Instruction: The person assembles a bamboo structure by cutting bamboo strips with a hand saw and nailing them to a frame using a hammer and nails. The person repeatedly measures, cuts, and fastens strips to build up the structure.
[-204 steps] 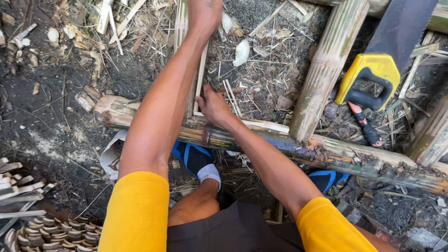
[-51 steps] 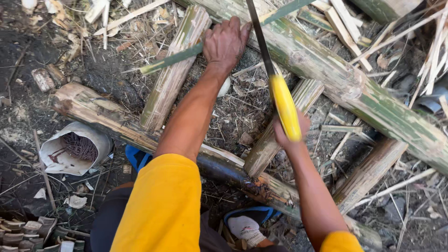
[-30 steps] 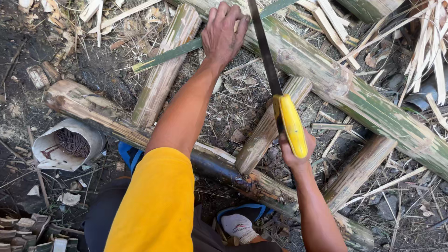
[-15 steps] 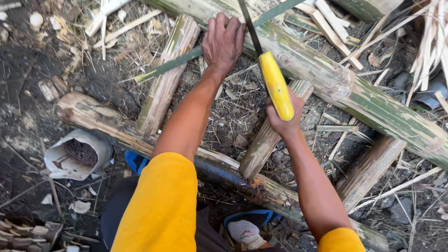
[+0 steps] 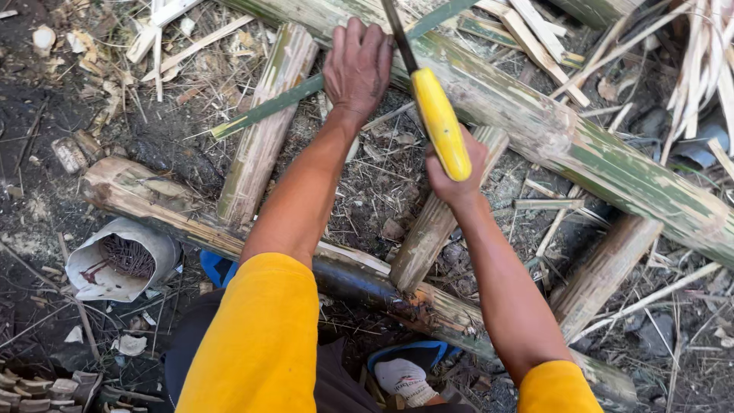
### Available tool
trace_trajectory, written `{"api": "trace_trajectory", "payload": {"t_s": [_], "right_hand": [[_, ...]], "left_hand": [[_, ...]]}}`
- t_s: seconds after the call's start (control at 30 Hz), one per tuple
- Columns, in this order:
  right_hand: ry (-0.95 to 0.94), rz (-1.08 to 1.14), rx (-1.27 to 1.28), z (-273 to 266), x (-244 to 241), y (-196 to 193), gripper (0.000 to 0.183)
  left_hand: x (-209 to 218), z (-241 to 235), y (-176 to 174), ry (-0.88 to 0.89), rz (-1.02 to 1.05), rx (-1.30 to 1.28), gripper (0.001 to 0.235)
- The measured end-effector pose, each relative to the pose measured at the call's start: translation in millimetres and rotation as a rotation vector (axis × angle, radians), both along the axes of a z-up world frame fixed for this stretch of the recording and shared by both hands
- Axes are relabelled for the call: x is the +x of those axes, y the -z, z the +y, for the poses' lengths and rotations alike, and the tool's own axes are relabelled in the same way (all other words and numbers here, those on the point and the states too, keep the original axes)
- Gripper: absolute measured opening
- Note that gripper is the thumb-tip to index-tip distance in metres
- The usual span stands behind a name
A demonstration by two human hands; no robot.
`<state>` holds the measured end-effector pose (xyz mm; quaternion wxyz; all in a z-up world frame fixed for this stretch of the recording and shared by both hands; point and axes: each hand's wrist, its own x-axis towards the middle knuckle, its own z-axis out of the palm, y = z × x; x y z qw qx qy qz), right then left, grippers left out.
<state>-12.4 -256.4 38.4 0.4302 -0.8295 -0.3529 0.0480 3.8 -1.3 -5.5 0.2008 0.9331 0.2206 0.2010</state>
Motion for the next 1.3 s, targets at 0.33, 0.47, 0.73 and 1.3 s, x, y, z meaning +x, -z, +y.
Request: {"api": "trace_trajectory", "payload": {"t_s": [0.33,0.47,0.73,1.3], "right_hand": [[0.051,-0.097,-0.349,-156.5,-112.9,-79.8,0.039],[-0.005,0.045,-0.088,-40.3,-22.9,-11.4,0.017],[0.173,-0.154,-0.549,-133.6,-102.7,-49.2,0.019],[0.079,-0.002,-0.004,-139.9,-107.7,-50.5,0.014]], "left_hand": [[3.2,1.9,15.8,0.000,-0.036,0.090,0.014],[0.3,2.0,10.9,0.006,-0.046,0.078,0.016],[2.5,0.9,8.1,-0.020,-0.057,0.109,0.018],[4.7,5.9,34.7,0.004,-0.026,0.083,0.018]]}}
